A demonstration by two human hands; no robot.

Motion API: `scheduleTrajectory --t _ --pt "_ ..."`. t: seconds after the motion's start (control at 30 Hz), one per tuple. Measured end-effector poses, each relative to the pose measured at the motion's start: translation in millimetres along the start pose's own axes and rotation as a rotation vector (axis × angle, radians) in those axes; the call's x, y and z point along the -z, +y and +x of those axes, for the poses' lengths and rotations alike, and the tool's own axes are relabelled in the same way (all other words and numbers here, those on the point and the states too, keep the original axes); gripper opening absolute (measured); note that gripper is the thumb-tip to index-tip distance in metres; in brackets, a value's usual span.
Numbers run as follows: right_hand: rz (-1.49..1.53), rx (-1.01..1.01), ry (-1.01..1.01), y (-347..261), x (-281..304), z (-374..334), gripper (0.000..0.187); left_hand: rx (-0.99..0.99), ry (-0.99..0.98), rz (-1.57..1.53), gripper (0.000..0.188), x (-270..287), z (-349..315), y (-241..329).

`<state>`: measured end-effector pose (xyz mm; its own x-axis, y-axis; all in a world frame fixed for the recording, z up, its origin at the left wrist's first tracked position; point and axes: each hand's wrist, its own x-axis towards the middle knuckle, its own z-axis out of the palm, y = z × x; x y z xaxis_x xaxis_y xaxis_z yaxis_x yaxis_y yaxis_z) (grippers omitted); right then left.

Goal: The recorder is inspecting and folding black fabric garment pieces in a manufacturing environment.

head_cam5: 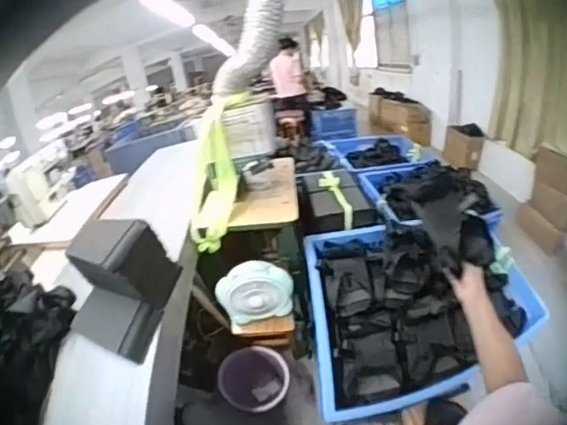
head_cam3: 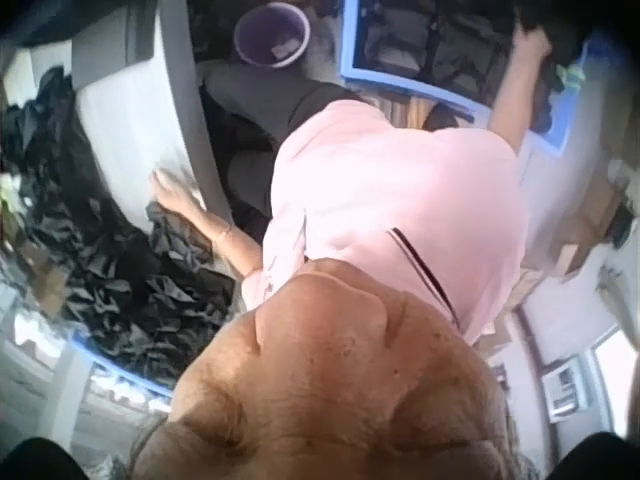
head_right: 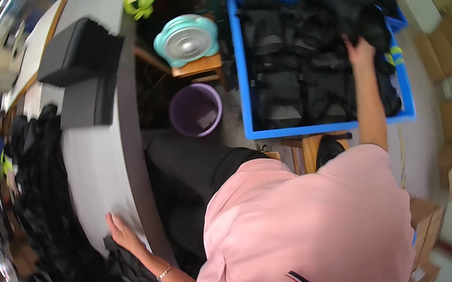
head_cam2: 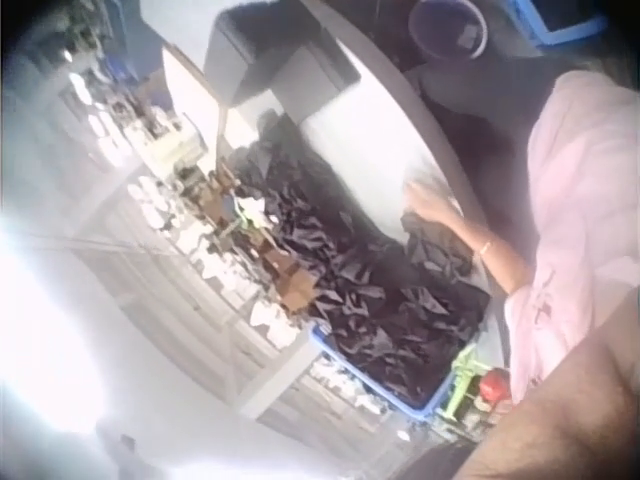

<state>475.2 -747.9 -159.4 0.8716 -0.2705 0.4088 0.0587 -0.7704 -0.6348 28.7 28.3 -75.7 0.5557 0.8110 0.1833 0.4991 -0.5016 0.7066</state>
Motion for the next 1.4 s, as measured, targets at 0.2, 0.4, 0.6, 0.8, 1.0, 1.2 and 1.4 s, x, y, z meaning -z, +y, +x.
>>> scheduleTrajectory --t 0.2,0.4,0.6,0.8,1.0,1.2,1.4 --pt "0.521 -0.804 0.324 10.4 -40.4 15.7 0.051 -0.108 0.392 0.016 0.017 -5.6 -70.5 47.2" --pt "0.257 -0.234 -0.236 -175.3 -177.1 -115.3 0.051 0.023 0.718 0.230 0.021 28.3 -127.2 57.5" --pt "0.597 0.763 -0.855 -428.1 -185.8 -290.4 0.021 0.226 0.931 0.392 0.047 60.2 -150.4 25.9" --pt "0.957 1.308 -1.108 -564.1 -123.0 -416.2 0.023 0.344 1.073 0.248 0.060 82.3 -174.0 -16.0" --pt "1.043 1.449 -1.254 -624.0 -92.7 -506.8 0.067 0.552 0.944 -0.173 0.072 69.4 -173.8 -53.1" --pt "0.657 1.484 -1.461 -634.9 -124.8 -536.0 0.040 0.511 0.776 -0.179 0.089 69.1 -159.1 -48.8" --pt "0.948 0.545 -1.576 -633.3 -137.6 -494.5 0.025 0.435 0.910 -0.797 0.060 42.0 -117.6 -2.9"
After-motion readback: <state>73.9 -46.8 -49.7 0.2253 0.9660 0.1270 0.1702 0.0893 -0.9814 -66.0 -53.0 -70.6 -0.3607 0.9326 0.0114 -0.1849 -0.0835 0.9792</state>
